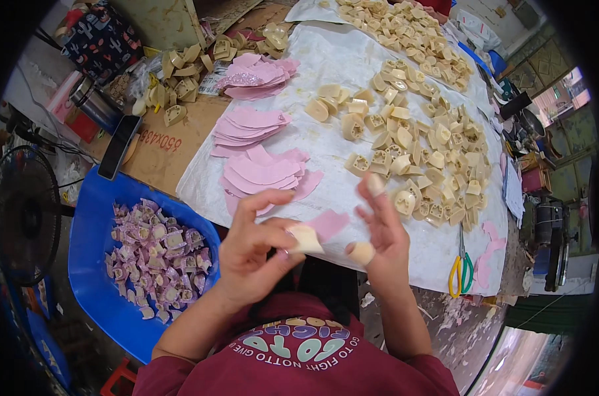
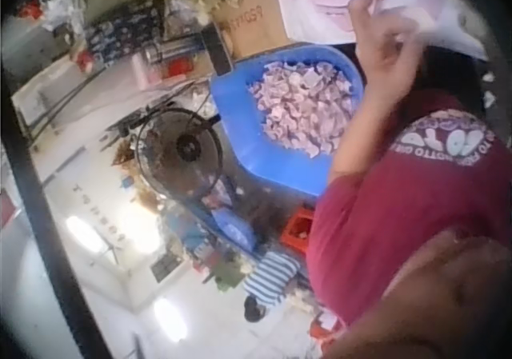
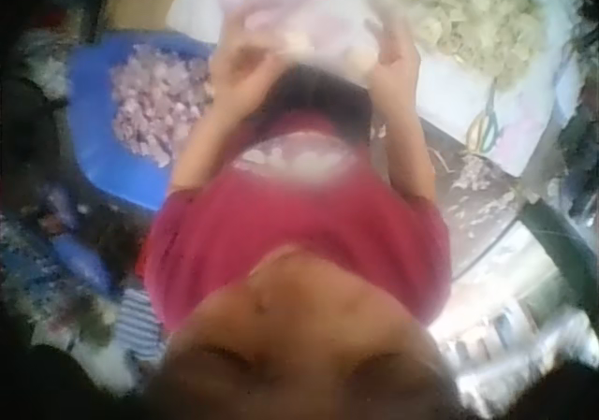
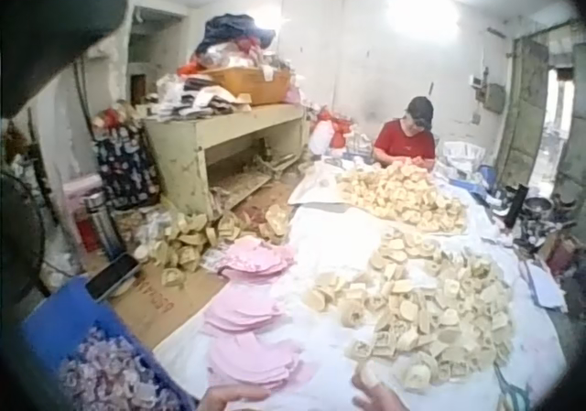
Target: The person wraps small, beige, rectangular items with pink, glittery paper. They pick up a piece of paper and an item, fold the paper around the item, and place the finished wrapped unit into a blue bin. The process is repeated continuously throughout the video.
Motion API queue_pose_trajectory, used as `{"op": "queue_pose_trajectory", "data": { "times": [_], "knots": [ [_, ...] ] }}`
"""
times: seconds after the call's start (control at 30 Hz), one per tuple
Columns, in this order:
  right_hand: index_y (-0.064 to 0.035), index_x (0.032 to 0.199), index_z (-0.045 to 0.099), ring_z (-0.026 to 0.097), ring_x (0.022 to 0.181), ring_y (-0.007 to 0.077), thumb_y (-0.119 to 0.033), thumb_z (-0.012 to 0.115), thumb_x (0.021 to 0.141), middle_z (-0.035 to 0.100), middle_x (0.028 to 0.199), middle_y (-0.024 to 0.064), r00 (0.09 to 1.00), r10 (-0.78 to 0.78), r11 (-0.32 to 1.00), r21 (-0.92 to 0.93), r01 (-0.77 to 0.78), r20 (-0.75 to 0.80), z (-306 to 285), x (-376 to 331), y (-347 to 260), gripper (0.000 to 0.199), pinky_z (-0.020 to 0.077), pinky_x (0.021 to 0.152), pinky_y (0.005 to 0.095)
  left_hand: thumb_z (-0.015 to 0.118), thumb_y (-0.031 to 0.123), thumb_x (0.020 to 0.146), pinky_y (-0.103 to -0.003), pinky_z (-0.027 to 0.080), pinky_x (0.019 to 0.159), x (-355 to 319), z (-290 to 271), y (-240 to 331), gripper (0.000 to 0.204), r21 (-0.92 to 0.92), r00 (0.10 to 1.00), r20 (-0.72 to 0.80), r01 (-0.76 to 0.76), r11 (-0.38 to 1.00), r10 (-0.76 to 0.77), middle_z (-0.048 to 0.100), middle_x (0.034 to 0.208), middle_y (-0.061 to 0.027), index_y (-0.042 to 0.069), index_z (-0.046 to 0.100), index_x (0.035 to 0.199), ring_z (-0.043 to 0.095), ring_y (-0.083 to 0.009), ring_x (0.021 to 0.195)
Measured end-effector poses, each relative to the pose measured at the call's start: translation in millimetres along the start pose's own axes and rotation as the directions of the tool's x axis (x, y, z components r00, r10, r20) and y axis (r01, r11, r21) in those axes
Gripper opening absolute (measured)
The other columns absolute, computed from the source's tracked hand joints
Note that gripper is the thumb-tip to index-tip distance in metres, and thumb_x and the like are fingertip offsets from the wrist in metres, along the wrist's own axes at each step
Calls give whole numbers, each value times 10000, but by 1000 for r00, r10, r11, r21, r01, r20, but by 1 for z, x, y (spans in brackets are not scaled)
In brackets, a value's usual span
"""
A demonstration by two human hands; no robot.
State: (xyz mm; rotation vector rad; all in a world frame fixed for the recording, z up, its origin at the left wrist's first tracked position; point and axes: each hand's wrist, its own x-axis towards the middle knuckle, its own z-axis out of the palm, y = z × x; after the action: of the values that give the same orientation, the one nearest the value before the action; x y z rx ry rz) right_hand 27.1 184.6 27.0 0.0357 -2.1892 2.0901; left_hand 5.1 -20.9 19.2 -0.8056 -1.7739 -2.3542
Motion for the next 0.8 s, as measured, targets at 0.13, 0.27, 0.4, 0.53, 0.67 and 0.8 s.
{"op": "queue_pose_trajectory", "data": {
  "times": [0.13,0.27,0.4,0.53,0.67,0.8],
  "knots": [
    [51,1249,550,563,1173,238,-158,699,856,581,1276,169,946,237,779,539,-322,222,12,-9,0,469,424,1005,391,658,-128,750,-335,541,794,2,4,5,284,137,983,134,-146,980,128,522,1205,-213,33,615,979,655,-268,956],
    [75,1086,641,643,1025,229,-99,609,908,673,1080,187,969,162,786,570,-241,186,11,-14,-1,251,457,968,356,686,-117,697,-342,554,757,5,-3,14,329,344,960,212,-247,906,181,619,1038,-194,28,615,984,655,-286,882],
    [71,1081,652,635,1036,222,-69,587,907,671,1088,183,960,222,776,566,-279,169,13,-14,-12,232,470,943,344,690,-111,661,-364,550,680,3,-1,6,333,501,937,262,-336,797,230,620,1015,-187,5,605,962,647,-301,822],
    [66,1101,650,631,1032,206,-44,561,909,667,1107,179,962,259,868,417,-270,84,24,-11,-17,238,474,920,324,661,-104,660,-372,518,611,7,8,-1,277,574,958,196,-287,767,211,606,969,-163,-11,597,913,622,-294,745],
    [62,1136,628,618,1045,176,-31,548,913,668,1099,156,976,204,977,51,-208,75,31,-5,-15,254,468,924,304,635,-93,671,-349,498,587,7,12,-7,240,711,973,184,-229,664,139,590,941,-159,-9,592,891,593,-286,690],
    [62,1152,606,624,1005,158,13,535,908,669,1071,120,995,40,968,-251,-15,95,37,-4,0,258,491,886,284,633,-110,685,-324,499,585,0,9,-25,241,689,993,96,-113,716,65,594,959,-158,-1,588,895,607,-263,696]
  ]
}}
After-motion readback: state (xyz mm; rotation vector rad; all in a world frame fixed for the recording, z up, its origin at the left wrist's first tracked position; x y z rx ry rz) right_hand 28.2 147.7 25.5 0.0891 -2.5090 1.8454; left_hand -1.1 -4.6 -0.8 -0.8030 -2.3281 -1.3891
